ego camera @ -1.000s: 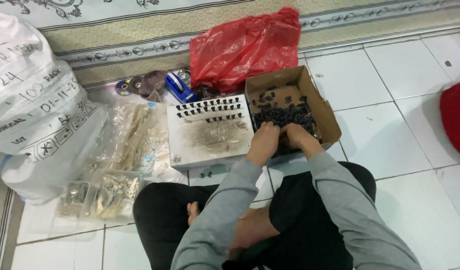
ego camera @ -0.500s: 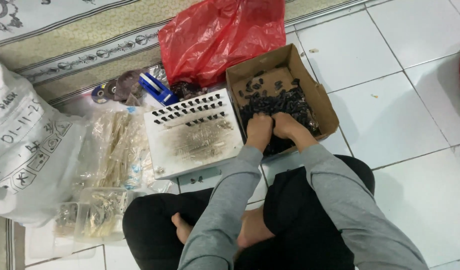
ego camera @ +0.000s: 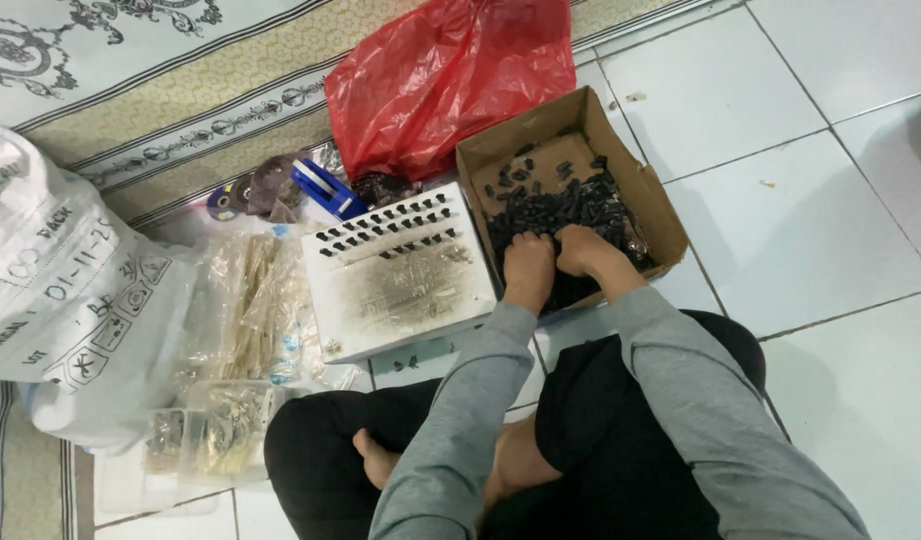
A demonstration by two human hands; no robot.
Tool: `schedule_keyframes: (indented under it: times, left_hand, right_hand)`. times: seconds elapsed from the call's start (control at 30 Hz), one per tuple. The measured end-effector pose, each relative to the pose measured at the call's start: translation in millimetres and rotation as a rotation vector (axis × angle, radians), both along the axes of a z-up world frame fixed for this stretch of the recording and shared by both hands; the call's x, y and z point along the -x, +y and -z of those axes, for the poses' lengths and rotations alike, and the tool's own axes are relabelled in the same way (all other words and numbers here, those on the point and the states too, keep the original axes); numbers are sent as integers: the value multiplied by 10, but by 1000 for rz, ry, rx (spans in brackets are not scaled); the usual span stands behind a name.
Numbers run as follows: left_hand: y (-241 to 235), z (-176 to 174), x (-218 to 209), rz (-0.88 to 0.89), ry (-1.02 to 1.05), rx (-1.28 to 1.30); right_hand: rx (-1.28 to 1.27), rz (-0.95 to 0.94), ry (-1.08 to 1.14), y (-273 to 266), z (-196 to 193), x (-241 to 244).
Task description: Assembling small black metal components into a white template jig on the floor.
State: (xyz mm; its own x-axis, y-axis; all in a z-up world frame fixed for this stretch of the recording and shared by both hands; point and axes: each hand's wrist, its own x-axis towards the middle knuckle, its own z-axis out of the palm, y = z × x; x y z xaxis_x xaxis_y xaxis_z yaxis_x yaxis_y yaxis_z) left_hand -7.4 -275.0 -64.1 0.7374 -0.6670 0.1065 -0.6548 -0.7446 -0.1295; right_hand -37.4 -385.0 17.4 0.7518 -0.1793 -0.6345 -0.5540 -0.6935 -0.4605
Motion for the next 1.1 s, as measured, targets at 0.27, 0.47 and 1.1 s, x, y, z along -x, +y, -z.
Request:
schedule_keyframes:
  times: [0.27,0.47,1.1]
  left_hand:
    - [-8,-142,175,-101,116,-117]
    - [24,-113,-16,-111,411,237]
    - [68,-403,-230,-475,968,955]
  right_hand:
    - [8,15,-20,-37,194,-8]
    - [-5,48,-80,-123,181,-31]
    - [-53,155,-136,-420,846,-97]
